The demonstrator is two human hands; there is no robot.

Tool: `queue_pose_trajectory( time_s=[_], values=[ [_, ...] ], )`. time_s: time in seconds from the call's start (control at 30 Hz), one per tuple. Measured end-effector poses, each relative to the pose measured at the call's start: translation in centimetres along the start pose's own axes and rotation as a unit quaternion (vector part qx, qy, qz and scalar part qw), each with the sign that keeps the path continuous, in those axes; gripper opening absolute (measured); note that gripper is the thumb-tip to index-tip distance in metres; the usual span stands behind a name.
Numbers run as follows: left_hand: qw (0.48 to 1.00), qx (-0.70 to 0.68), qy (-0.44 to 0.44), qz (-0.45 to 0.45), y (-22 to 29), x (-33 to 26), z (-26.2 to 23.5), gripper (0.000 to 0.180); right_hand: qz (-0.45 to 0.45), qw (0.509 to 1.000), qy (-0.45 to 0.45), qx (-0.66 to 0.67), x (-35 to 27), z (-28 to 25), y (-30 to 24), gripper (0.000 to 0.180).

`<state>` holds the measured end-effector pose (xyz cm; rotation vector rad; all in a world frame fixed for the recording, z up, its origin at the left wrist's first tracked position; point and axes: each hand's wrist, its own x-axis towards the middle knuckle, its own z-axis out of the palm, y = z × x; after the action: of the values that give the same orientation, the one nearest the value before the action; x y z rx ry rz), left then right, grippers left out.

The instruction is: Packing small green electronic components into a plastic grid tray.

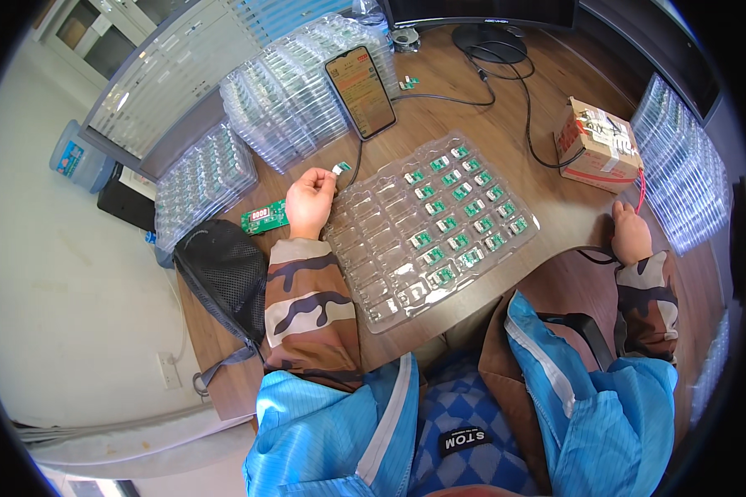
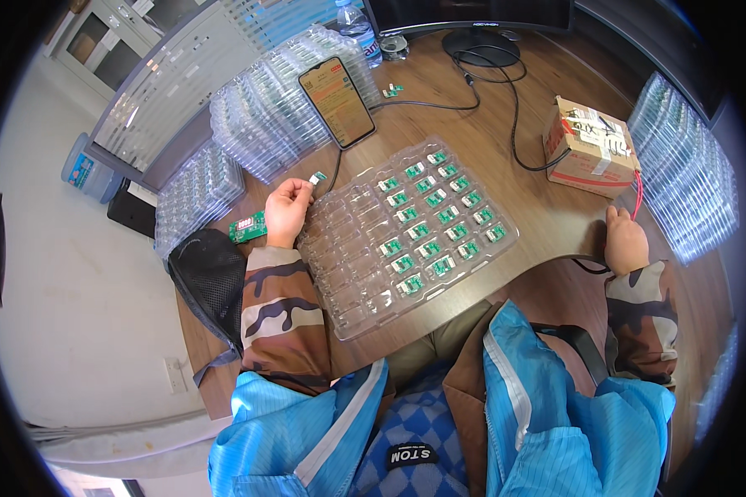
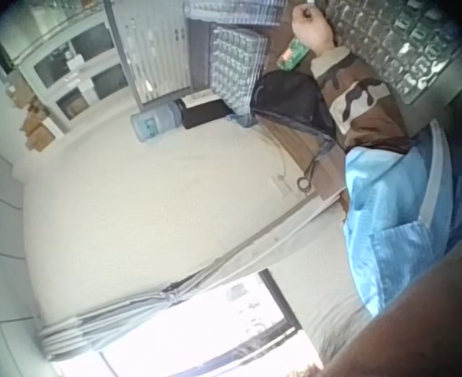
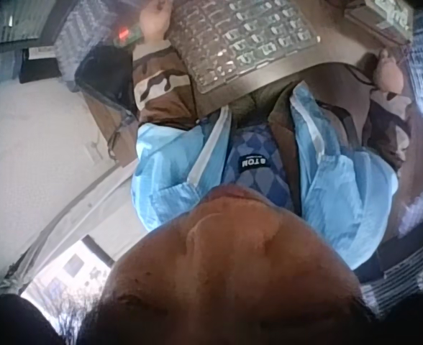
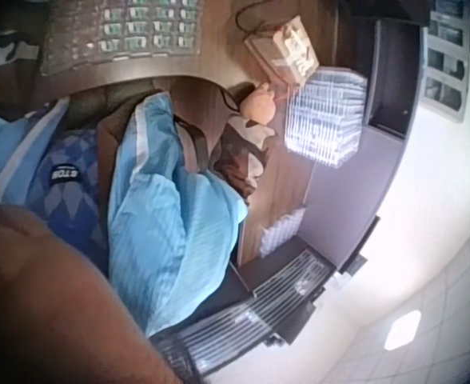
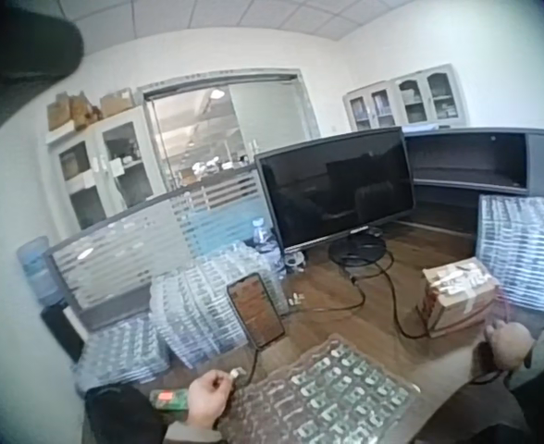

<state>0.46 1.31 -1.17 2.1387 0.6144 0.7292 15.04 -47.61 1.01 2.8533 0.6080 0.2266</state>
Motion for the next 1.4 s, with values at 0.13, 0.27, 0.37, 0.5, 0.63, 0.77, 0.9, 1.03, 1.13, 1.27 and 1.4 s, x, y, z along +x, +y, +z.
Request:
queue_pose_trajectory(
  time_s=[0.13,0.27,0.37,0.5,0.63,0.77,0.9,1.03,1.13,1.27,1.4],
  values=[
    [1.000,0.000,0.000,-0.001,0.4,-0.2,-0.1,0.016,-0.003,1.000,0.006,-0.004,0.0,0.0,0.0,0.023],
    [1.000,-0.013,-0.008,0.001,0.4,-0.1,0.0,0.016,0.000,1.000,0.005,-0.011,0.0,0.3,0.2,0.023],
    [1.000,-0.008,-0.001,0.005,-0.1,-0.1,0.1,0.016,-0.009,1.000,0.012,0.000,-0.1,0.0,0.0,0.024],
    [1.000,-0.008,0.000,0.008,-0.2,0.0,0.1,0.016,-0.002,1.000,0.004,0.001,-0.2,-0.5,-0.2,0.024],
    [1.000,-0.010,-0.001,0.011,-0.2,-0.1,0.0,0.015,-0.005,1.000,-0.005,0.012,-0.2,-0.7,-0.3,0.025],
    [1.000,-0.022,-0.008,0.003,0.1,-0.1,0.0,0.015,-0.009,1.000,0.002,0.004,-0.2,-0.5,-0.1,0.026],
    [0.999,-0.032,-0.007,-0.001,-0.2,0.0,0.0,0.015,-0.008,1.000,-0.002,-0.001,-0.1,-0.3,-0.1,0.027],
    [0.999,-0.046,-0.010,-0.001,-0.5,0.0,0.0,0.014,-0.007,1.000,0.001,0.006,-0.2,-0.2,-0.1,0.028],
    [0.999,-0.036,-0.010,-0.007,-0.3,-0.1,0.0,0.014,-0.008,1.000,-0.005,0.006,-0.3,-0.6,-0.3,0.028],
    [0.999,-0.050,-0.010,-0.003,-0.3,-0.2,0.1,0.014,-0.008,1.000,-0.018,0.006,-0.3,-0.7,0.0,0.028],
    [0.999,-0.048,-0.009,0.000,0.0,-0.3,0.0,0.014,-0.004,1.000,-0.026,0.010,0.0,-0.3,0.4,0.029]
  ],
)
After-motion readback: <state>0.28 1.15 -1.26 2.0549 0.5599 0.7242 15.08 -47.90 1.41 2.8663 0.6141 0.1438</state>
